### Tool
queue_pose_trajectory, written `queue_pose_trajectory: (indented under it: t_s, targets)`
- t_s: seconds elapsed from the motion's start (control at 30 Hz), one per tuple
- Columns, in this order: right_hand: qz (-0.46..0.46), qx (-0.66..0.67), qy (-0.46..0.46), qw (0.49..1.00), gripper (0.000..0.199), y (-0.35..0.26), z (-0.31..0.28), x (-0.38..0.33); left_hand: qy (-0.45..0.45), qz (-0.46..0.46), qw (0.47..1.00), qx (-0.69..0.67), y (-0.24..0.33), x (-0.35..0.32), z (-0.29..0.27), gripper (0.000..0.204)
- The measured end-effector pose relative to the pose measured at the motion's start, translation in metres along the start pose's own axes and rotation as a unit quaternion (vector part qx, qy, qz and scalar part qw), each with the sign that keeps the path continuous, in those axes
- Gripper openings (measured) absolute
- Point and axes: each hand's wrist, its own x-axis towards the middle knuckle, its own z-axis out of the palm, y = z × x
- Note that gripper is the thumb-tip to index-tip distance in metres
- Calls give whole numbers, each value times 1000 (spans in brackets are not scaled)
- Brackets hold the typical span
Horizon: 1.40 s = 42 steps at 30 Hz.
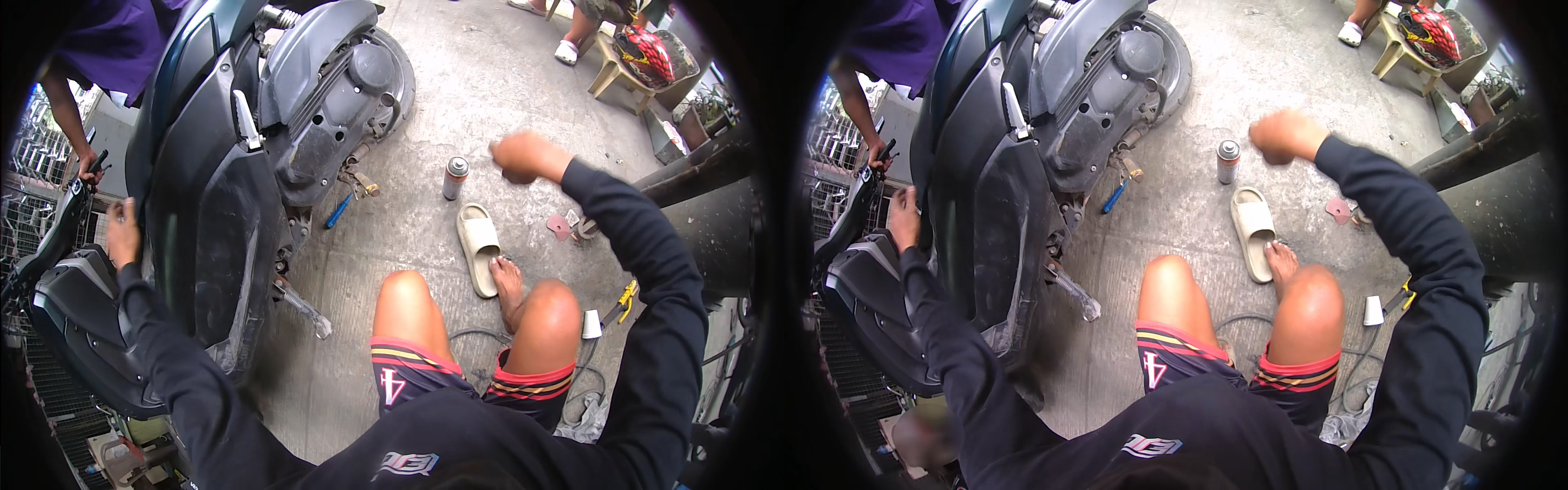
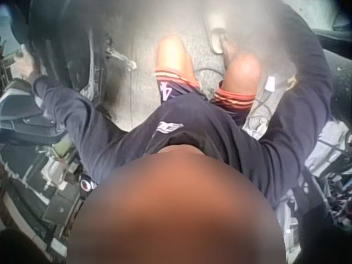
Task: The person removes a motorcycle seat and then uses a screwdriver and hammer to work on a small metal part on the floor. They repeatedly tap the part with the hammer while holding it with the screwdriver.
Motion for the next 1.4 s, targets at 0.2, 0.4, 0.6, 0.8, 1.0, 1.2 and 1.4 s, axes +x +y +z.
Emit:
queue_pose_trajectory:
  t_s: [0.2,0.4,0.6,0.8,1.0,1.2,1.4]
  targets:
    - [-223,77,14,972,40,-118,120,68,144,41,989,13,31,-29,115,62]
    - [-7,623,-77,779,67,-162,122,231,191,74,979,5,58,-44,92,58]
    - [113,907,-66,400,88,-205,107,306,198,61,978,8,72,-48,86,56]
    - [141,943,83,289,35,-232,54,346,172,73,982,7,60,-46,94,56]
    - [82,937,-130,313,30,-183,50,323,157,60,986,-2,57,-44,97,56]
    - [52,983,-3,179,58,-205,80,315,170,62,983,-7,60,-45,98,56]
    - [128,804,177,554,57,-240,170,276,167,48,985,-2,59,-42,99,57]
